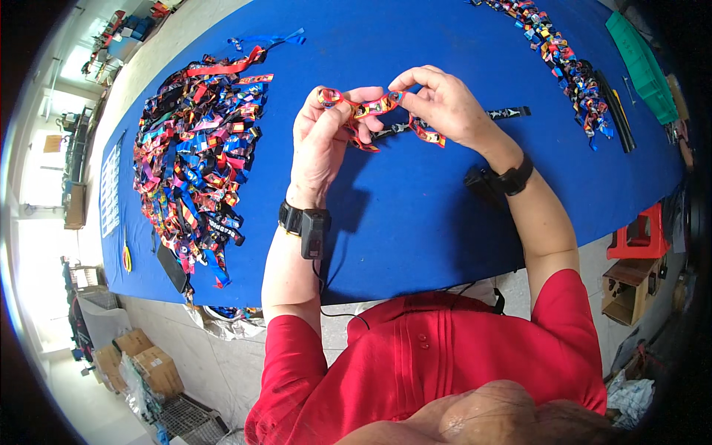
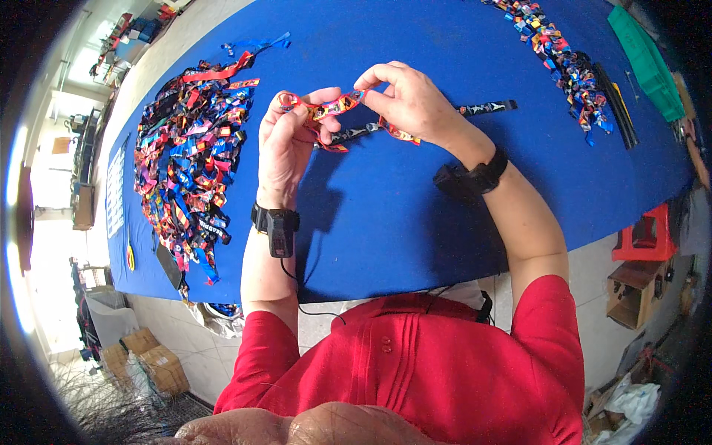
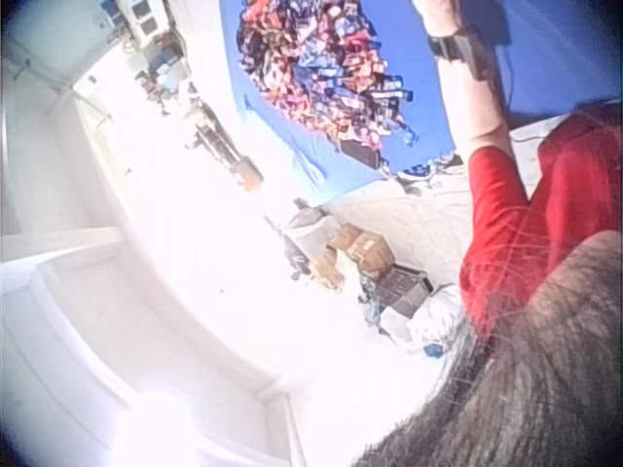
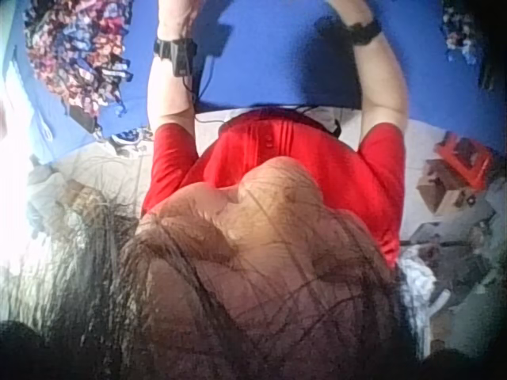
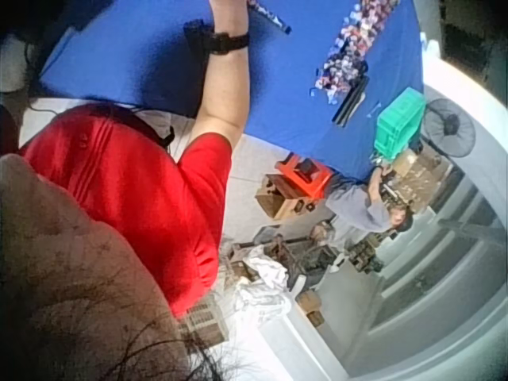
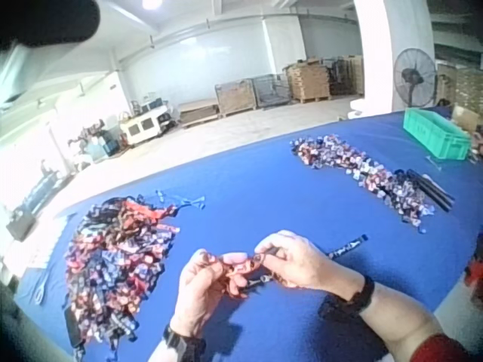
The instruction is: Manually folding and tying patterned ribbons into decorative bows at a workstation.
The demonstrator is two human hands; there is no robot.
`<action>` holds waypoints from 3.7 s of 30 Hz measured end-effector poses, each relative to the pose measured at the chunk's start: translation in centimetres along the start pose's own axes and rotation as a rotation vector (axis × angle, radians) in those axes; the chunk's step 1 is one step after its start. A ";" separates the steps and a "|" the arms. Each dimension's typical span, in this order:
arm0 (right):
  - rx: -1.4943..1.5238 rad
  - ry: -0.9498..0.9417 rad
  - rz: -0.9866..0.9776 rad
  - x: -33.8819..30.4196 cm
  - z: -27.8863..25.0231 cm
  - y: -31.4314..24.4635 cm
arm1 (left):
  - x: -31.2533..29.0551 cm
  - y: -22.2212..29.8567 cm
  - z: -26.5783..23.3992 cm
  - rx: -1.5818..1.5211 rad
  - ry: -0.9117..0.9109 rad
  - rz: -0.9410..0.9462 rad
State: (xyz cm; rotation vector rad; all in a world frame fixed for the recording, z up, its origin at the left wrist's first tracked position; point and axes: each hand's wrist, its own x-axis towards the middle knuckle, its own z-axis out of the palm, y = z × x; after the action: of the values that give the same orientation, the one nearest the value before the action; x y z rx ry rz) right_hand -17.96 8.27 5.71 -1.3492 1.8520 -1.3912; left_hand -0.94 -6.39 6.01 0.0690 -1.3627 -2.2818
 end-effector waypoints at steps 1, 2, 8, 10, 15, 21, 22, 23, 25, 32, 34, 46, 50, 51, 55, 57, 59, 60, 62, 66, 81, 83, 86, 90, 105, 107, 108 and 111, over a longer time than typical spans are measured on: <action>-0.026 0.063 -0.094 0.1 0.2 0.6 | 0.0 0.0 0.1 0.000 -0.001 -0.001; -0.051 0.125 -0.189 0.1 0.4 0.8 | -0.1 0.1 0.3 0.005 0.006 0.006; 0.134 0.000 0.044 0.1 -0.2 0.9 | -0.2 0.4 0.0 -0.001 0.003 0.027; 0.129 0.039 0.013 0.2 -0.2 0.8 | -0.2 0.5 -0.3 -0.020 -0.020 0.023; 0.289 0.098 -0.065 0.6 0.3 1.3 | -0.1 0.1 -0.4 0.076 -0.031 -0.021; 0.342 0.048 0.022 0.2 0.2 0.1 | -0.4 0.4 0.4 0.099 -0.056 -0.015; 0.361 0.029 0.048 0.2 0.2 -0.1 | -0.4 0.5 0.4 0.100 -0.056 -0.015; 0.380 0.009 0.074 0.1 0.2 -0.2 | -0.4 0.4 0.4 0.095 -0.060 -0.035; 0.383 0.014 0.076 0.1 0.4 -0.4 | -0.4 0.4 0.5 0.092 -0.065 -0.054; 0.366 0.005 0.088 0.1 0.4 -0.4 | -0.8 1.2 1.3 0.197 -0.095 0.028; 0.377 -0.004 0.087 0.0 0.6 -0.6 | -0.9 1.2 1.3 0.271 -0.130 -0.007; 0.433 -0.076 0.162 0.0 -0.2 -1.7 | -0.5 1.0 1.2 0.391 -0.015 -0.126; 0.408 -0.035 0.134 -0.2 0.4 -1.9 | -0.5 0.9 0.9 0.430 -0.014 -0.136; 0.408 -0.036 0.135 -0.2 0.4 -1.6 | -0.5 0.9 0.8 0.458 -0.016 -0.156; 0.388 0.029 0.072 0.2 0.3 0.0 | -0.2 0.2 1.2 0.356 0.020 -0.074; 0.397 0.120 0.075 0.4 0.3 -0.3 | 0.0 -0.3 0.7 0.305 0.154 -0.038; 0.404 0.153 0.080 0.3 0.1 -0.5 | 0.2 -0.7 0.0 0.219 0.172 -0.053; 0.409 0.192 0.085 0.3 0.0 -0.4 | 0.3 -1.0 -0.3 0.131 0.184 -0.069; 0.433 0.196 0.097 0.4 0.1 0.0 | 0.3 -1.1 -0.5 0.100 0.185 -0.077; 0.459 0.215 0.100 0.5 0.3 0.3 | 0.4 -1.1 -0.4 -0.004 0.185 -0.083; 0.489 0.189 0.098 0.6 1.1 1.3 | 0.5 -1.0 -0.8 -0.027 0.172 -0.027; 0.464 0.181 0.089 0.6 1.4 1.6 | 0.5 -1.0 -0.5 -0.053 0.175 0.000; 0.502 0.178 0.102 0.5 1.6 1.8 | 0.3 -0.6 0.1 -0.119 0.138 0.010; 0.589 0.159 0.117 0.3 1.9 1.4 | 0.3 -0.6 0.0 -0.138 0.081 -0.072; 0.368 0.215 -0.002 0.3 2.2 1.3 | 0.5 -1.2 -0.5 -0.037 0.154 -0.146; 0.342 0.226 0.018 0.4 2.3 1.7 | 0.5 -0.9 -0.6 -0.026 0.153 -0.152; 0.309 0.238 0.019 0.4 2.3 1.9 | 0.5 -0.9 -0.6 -0.016 0.149 -0.159; 0.274 0.248 0.018 0.5 2.3 2.4 | 0.5 -1.1 -0.7 -0.001 0.164 -0.155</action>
State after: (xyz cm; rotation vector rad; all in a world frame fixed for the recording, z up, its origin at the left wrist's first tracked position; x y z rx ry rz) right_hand -17.30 6.77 2.77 -1.0614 1.7351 -1.7950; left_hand -1.60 -6.76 4.80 0.3650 -1.3115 -2.3437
